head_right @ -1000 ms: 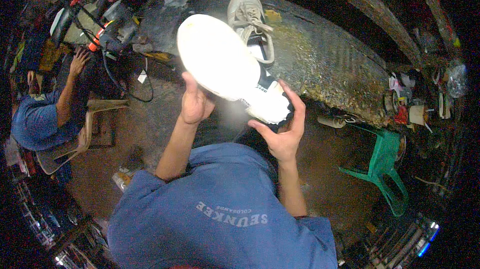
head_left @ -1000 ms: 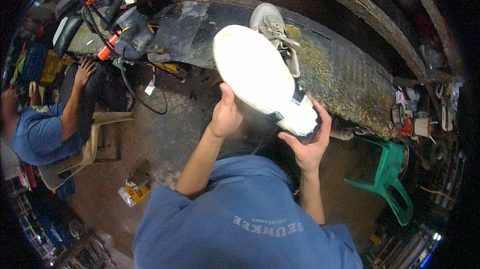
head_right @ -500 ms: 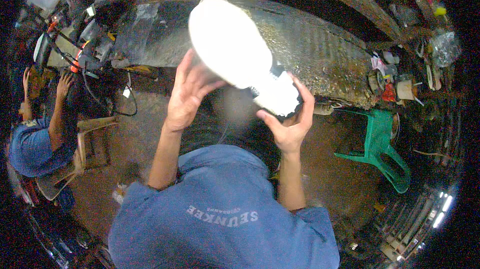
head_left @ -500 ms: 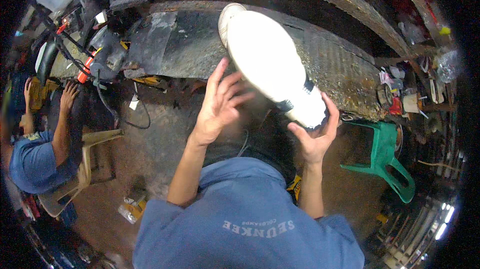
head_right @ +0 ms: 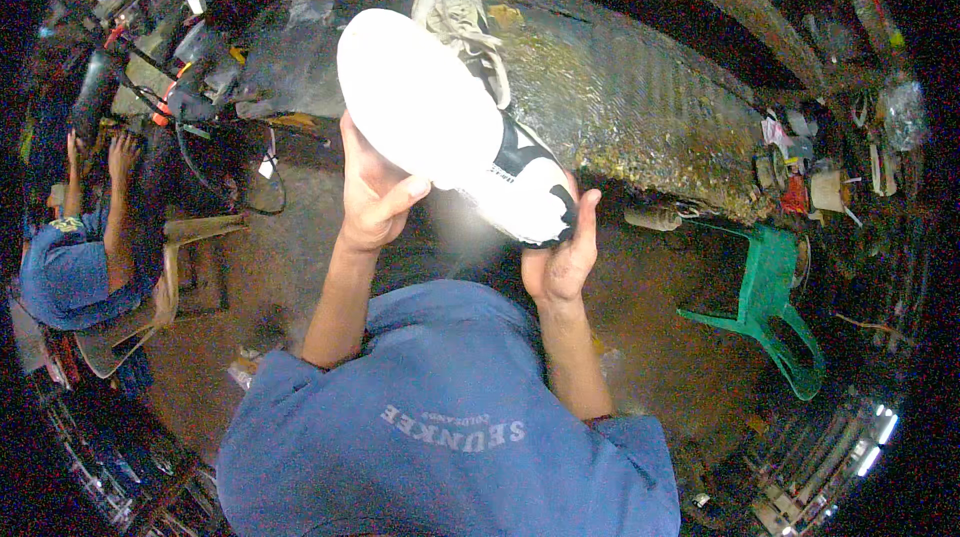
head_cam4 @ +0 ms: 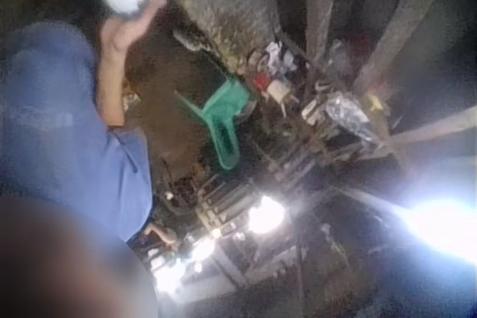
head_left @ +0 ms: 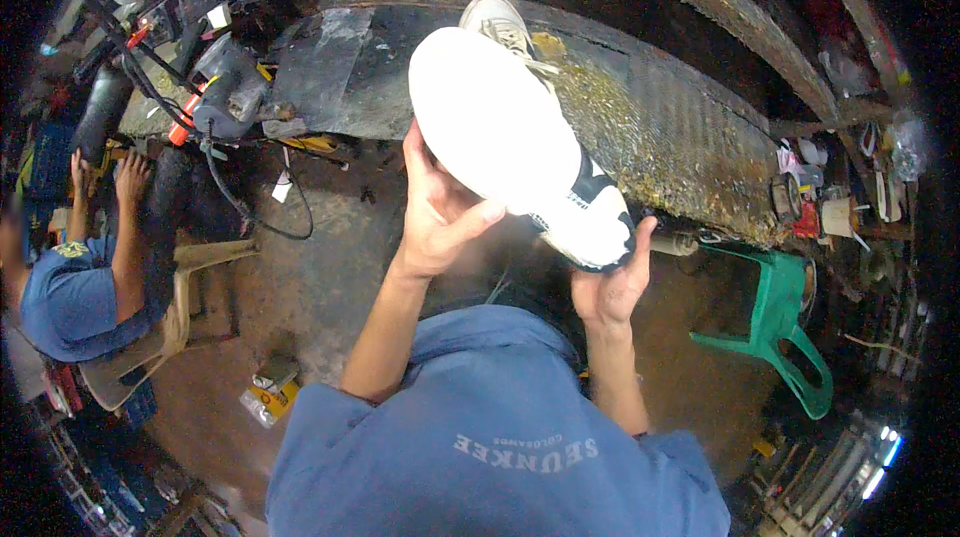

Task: The person inspects a white sneaker, removes the sole, and uses a metal tool to scrape the interior. They then reattach the sole and inspect the shoe again. Finally, they place the shoe on a shelf and pick up a different shoe to inspect its sole.

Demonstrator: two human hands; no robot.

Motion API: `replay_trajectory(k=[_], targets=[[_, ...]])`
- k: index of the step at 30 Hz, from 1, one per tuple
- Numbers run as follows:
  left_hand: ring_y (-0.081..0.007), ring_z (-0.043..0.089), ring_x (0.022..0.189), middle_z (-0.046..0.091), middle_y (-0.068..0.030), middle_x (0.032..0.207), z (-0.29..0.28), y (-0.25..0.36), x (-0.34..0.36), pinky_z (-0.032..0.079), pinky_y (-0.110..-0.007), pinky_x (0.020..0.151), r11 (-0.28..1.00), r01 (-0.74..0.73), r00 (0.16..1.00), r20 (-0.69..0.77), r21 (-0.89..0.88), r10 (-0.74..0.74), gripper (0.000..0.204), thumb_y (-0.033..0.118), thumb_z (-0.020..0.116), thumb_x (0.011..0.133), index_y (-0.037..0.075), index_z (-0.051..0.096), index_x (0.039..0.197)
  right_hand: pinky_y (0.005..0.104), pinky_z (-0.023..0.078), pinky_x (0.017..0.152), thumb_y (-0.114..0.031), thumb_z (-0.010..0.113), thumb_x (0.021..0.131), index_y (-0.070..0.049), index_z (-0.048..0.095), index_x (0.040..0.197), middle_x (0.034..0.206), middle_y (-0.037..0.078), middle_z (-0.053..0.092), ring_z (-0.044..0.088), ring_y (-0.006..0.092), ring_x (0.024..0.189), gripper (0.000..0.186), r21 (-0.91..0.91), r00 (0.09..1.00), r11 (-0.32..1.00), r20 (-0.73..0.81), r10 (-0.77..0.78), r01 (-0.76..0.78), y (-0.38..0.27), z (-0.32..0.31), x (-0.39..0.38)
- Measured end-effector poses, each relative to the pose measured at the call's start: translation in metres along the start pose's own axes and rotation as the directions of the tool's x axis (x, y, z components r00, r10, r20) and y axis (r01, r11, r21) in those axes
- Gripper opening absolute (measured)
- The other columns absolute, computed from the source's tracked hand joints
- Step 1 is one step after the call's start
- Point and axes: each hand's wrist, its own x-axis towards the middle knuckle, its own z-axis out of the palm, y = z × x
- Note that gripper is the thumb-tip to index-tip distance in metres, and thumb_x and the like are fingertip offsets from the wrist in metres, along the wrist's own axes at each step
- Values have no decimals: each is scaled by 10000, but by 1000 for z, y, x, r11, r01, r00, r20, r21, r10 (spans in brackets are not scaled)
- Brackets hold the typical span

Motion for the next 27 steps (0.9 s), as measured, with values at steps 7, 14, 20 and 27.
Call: replay_trajectory(k=[7, 14, 20, 27], targets=[[-335, 432, 1479, 345, -164, 1632, -4, 2, 3, 415, -500, 1198, 991, 104, 990, 86, 82, -111, 1136, -43, 761, 847, 145, 18, 1685, 590, 627, 751, -502, 516, 1056, -55, 544, 1477, 1356, 183, 683, 686, 386, 1187, 615, 292, 968, 924, 114, 223, -247, -4, -19, -6], [-337, 505, 1419, 398, -172, 1594, 5, 2, -2, 571, -502, 1044, 965, 247, 966, 102, -94, -237, 1277, 59, 858, 804, 197, -33, 1708, 559, 621, 935, -291, 758, 858, -1, 433, 1470, 1397, 232, 601, 668, 389, 1219, 751, -106, 983, 983, 130, -133, 147, -10, -4, -6], [-367, 459, 1478, 423, -206, 1616, 6, -9, 0, 431, -504, 1192, 985, 167, 986, 30, -42, -165, 1281, 366, 974, 716, 44, 173, 1663, 435, 434, 1166, -151, 978, 687, -37, 562, 1309, 1499, 247, 526, 535, 318, 1386, 757, -427, 922, 819, 226, -314, 383, -5, 0, -2], [-379, 516, 1436, 469, -257, 1591, -4, -11, -4, 432, -487, 1201, 963, 207, 974, -59, -175, -220, 1237, 601, 885, 761, 21, 242, 1644, 498, 443, 1172, -71, 1018, 628, -69, 579, 1176, 1524, 277, 497, 524, 369, 1415, 702, -419, 900, 806, 309, -307, 418, 4, 0, -4]])
